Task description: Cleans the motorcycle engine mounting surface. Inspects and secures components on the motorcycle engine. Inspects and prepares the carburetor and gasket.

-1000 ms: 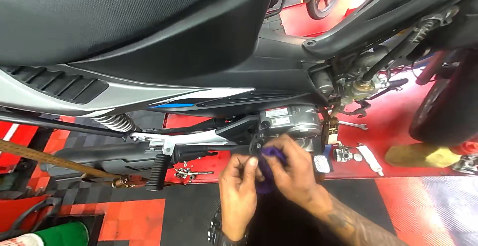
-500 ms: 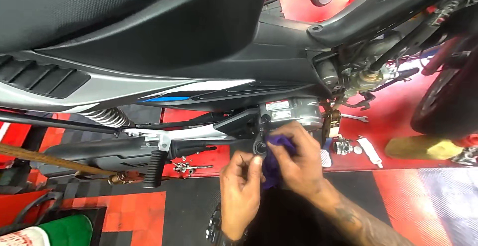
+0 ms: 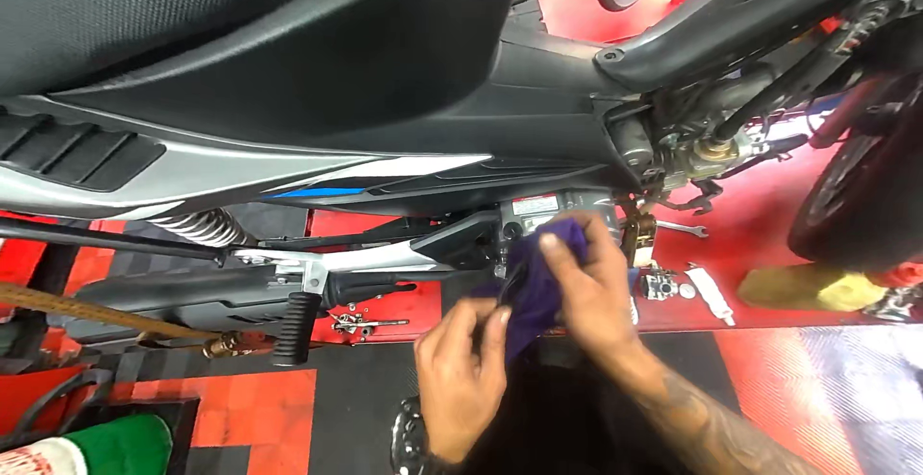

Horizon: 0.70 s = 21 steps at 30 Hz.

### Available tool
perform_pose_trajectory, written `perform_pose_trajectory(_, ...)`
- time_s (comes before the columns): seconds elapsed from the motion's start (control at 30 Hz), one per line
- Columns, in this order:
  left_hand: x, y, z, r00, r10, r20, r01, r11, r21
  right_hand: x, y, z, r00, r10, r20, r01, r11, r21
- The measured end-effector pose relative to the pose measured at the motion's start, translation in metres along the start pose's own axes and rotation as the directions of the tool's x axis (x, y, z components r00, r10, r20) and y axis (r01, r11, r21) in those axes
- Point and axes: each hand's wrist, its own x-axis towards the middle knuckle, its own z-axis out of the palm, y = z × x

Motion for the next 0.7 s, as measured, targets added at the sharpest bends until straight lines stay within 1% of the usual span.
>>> perform_pose_trajectory(0.03, 0.003, -0.001, -0.006, 0.996, 0.080, -0.045, -0.076, 0.994, 0.079, -0.003, -0.001, -0.003, 0.995, 0.095, 0.012, -0.096, 0.991, 0.090)
perform_pose_trajectory(0.1, 0.010, -0.005, -0.019, 0.970, 0.227, -0.084, -0.200, 0.947, 0.252, -0.011, -0.003, -0.009, 0.975, 0.212, 0.064, -0.220, 0.955, 0.196)
perform_pose_trajectory(0.17, 0.015, -0.012, -0.031, 0.935, 0.352, -0.050, -0.306, 0.867, 0.393, -0.020, -0.005, -0.013, 0.963, 0.237, 0.127, -0.261, 0.935, 0.240)
perform_pose_trajectory(0.23, 0.017, -0.018, -0.039, 0.891, 0.451, 0.047, -0.419, 0.778, 0.469, -0.027, -0.009, -0.014, 0.962, 0.215, 0.167, -0.250, 0.940, 0.232)
perform_pose_trajectory(0.33, 0.020, -0.023, -0.045, 0.802, 0.561, 0.206, -0.584, 0.663, 0.469, -0.030, -0.016, -0.013, 0.967, 0.148, 0.207, -0.192, 0.958, 0.214)
perform_pose_trajectory(0.4, 0.022, -0.023, -0.045, 0.750, 0.608, 0.262, -0.653, 0.614, 0.443, -0.031, -0.017, -0.013, 0.969, 0.104, 0.223, -0.154, 0.963, 0.222)
perform_pose_trajectory(0.47, 0.022, -0.023, -0.046, 0.731, 0.624, 0.275, -0.676, 0.605, 0.422, -0.032, -0.016, -0.013, 0.975, 0.091, 0.203, -0.136, 0.967, 0.218)
perform_pose_trajectory(0.53, 0.020, -0.021, -0.046, 0.757, 0.609, 0.237, -0.648, 0.655, 0.389, -0.033, -0.014, -0.015, 0.981, 0.064, 0.182, -0.101, 0.974, 0.202)
perform_pose_trajectory(0.6, 0.017, -0.019, -0.040, 0.834, 0.532, 0.144, -0.550, 0.782, 0.294, -0.033, -0.011, -0.017, 0.984, 0.010, 0.176, -0.044, 0.981, 0.187)
perform_pose_trajectory(0.67, 0.015, -0.014, -0.035, 0.924, 0.376, 0.071, -0.382, 0.920, 0.093, -0.031, -0.008, -0.020, 0.982, -0.054, 0.180, 0.023, 0.985, 0.172)
perform_pose_trajectory(0.7, 0.014, -0.011, -0.034, 0.959, 0.278, 0.055, -0.278, 0.960, -0.021, -0.029, -0.008, -0.021, 0.979, -0.083, 0.184, 0.053, 0.986, 0.161)
